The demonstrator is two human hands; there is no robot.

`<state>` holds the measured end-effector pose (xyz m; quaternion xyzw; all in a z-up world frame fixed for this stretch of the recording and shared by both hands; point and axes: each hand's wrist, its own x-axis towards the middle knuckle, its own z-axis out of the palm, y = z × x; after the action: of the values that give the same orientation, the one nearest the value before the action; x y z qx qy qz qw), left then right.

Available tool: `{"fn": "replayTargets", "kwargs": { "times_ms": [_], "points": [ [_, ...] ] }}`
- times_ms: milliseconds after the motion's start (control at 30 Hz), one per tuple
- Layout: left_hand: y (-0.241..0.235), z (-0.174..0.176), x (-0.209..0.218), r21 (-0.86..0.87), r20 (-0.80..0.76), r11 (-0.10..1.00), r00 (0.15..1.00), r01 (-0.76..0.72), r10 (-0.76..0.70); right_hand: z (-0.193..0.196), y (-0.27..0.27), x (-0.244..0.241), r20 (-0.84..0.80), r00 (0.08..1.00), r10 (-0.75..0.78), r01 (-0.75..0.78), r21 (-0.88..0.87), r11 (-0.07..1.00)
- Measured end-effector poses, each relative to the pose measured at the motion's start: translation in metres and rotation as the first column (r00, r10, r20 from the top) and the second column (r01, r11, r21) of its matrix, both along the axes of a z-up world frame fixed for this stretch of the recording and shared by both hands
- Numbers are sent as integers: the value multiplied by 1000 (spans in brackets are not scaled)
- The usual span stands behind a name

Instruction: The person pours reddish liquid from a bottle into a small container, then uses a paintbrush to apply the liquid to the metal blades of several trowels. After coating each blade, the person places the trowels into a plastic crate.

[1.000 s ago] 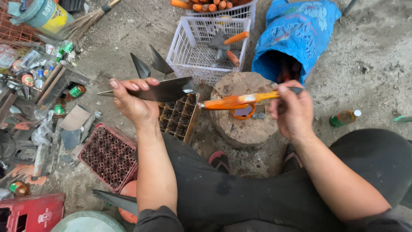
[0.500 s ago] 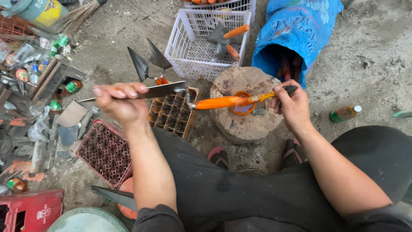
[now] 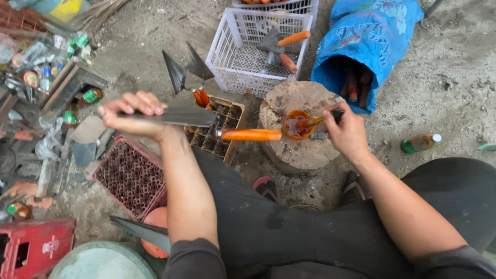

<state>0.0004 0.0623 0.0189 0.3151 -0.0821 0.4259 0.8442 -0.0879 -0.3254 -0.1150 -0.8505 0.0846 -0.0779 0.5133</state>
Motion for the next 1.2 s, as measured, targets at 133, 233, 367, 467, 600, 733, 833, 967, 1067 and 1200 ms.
{"fn": "replayTargets", "kwargs": {
  "times_ms": [133,233,367,467,600,733,833,967,1067,1200],
  "points": [
    [-10,0,10,-47,73,994,993,100,-96,8,-13,0,43,997,-64,35,494,869],
    [-24,-3,15,-62,72,988,988,141,-137,22,-19,-4,67,989,-129,29,779,627],
    [-51,-4,22,-5,107,989,983,148,-146,45,-11,-16,117,987,-112,-46,867,496],
    [-69,0,25,24,193,939,920,343,-341,55,8,-22,106,992,-63,-66,885,460],
    [-89,8,21,9,216,912,890,410,-402,59,28,-17,97,995,-35,-72,893,445],
    [-97,11,20,11,237,891,865,453,-443,52,29,-13,107,994,-18,-87,886,456],
    [-97,11,21,2,239,893,867,451,-438,51,18,-16,97,995,-29,-67,846,530],
    [-96,10,23,4,229,893,869,450,-439,60,7,-22,143,987,-68,-92,868,487],
    [-100,7,24,31,248,887,856,461,-454,59,16,-24,99,991,-89,-41,867,497],
    [-103,7,24,71,213,907,882,416,-421,52,31,-22,183,982,-44,-139,863,486]
  ]
}}
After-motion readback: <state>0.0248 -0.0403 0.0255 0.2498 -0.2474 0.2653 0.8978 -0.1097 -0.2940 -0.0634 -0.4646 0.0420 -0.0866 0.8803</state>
